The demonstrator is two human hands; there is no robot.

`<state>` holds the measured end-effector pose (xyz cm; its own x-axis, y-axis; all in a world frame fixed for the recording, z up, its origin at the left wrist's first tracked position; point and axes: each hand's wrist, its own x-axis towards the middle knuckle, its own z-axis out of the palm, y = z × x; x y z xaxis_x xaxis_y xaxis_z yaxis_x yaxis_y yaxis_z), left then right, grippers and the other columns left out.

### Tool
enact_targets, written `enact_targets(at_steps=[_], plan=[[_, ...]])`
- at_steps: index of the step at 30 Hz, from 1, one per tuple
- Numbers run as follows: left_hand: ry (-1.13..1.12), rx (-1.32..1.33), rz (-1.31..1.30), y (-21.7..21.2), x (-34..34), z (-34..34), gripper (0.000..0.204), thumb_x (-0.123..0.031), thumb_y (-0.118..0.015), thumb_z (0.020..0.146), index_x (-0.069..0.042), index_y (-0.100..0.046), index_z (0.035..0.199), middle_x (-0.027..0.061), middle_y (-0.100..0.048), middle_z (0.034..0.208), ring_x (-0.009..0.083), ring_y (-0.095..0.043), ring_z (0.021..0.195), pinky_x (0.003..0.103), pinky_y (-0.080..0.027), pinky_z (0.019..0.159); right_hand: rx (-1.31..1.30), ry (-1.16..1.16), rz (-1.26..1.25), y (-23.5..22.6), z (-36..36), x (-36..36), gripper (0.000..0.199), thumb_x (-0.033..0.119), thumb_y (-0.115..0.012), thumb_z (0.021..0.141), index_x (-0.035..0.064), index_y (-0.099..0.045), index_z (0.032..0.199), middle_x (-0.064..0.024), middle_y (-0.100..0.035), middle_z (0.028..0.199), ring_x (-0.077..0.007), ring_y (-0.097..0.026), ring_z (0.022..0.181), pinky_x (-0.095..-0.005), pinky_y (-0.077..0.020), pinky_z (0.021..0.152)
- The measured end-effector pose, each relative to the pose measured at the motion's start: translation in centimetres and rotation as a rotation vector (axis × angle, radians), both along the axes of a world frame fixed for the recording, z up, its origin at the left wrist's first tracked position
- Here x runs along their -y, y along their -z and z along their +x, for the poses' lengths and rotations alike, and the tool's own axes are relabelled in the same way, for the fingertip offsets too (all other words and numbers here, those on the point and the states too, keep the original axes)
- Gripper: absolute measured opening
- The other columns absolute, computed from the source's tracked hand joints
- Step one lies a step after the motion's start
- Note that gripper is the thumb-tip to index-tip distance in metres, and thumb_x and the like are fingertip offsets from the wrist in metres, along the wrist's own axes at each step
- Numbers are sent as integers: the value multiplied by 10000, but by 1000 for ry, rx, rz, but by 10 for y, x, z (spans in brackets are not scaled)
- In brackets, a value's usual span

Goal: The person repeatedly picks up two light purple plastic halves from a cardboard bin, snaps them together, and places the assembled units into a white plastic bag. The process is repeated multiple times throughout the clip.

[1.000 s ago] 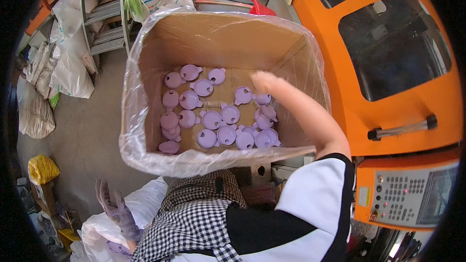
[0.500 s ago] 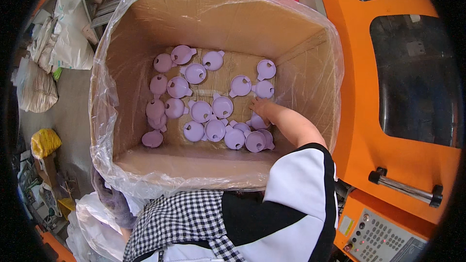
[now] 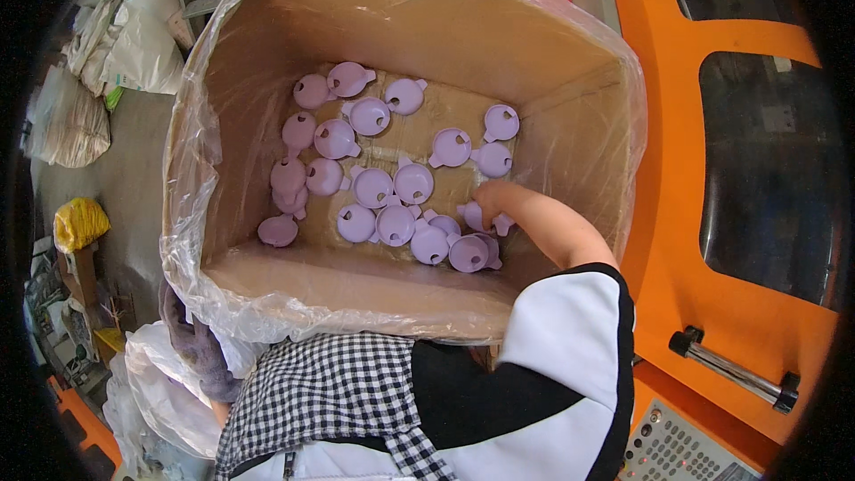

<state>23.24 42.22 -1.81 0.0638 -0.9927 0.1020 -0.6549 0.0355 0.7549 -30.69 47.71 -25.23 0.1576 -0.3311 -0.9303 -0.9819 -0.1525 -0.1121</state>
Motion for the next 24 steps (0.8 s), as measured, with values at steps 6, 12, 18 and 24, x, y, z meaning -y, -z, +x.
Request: enact_targets(at_steps=[6, 12, 18, 24], plan=[[10, -22, 14, 1, 1, 6, 450, -129, -617, 930, -31, -526, 1359, 131, -487, 1436, 272, -463, 1321, 401, -373, 1104, -15, 245, 606, -28, 14, 29, 932, 594, -839, 606, 100, -588, 1355, -176, -601, 1342, -328, -599, 1190, -489, -504, 935], [7, -7, 6, 1, -1, 7, 455, -86, -618, 923, -39, -529, 1366, 134, -489, 1435, 275, -473, 1321, 400, -372, 1112, -120, 364, 625, -10, 63, -14, 999, 704, -793, 631, 95, -559, 1386, -154, -524, 1444, -347, -551, 1248, -493, -471, 1005], [-3, 19, 41, 6, -2, 11, 453, -45, -636, 903, -40, -549, 1348, 134, -510, 1417, 284, -484, 1315, 400, -374, 1112, -178, 453, 495, 42, 67, -35, 864, 646, -740, 752, 76, -560, 1376, -146, -550, 1416, -333, -563, 1227, -485, -478, 991], [39, 61, 31, 0, -2, 9, 435, -62, -662, 897, -34, -562, 1320, 142, -520, 1405, 307, -485, 1312, 414, -376, 1104, -122, 419, 503, 43, 58, -41, 859, 645, -712, 778, 72, -536, 1394, -152, -543, 1422, -326, -552, 1243, -475, -465, 1004]])
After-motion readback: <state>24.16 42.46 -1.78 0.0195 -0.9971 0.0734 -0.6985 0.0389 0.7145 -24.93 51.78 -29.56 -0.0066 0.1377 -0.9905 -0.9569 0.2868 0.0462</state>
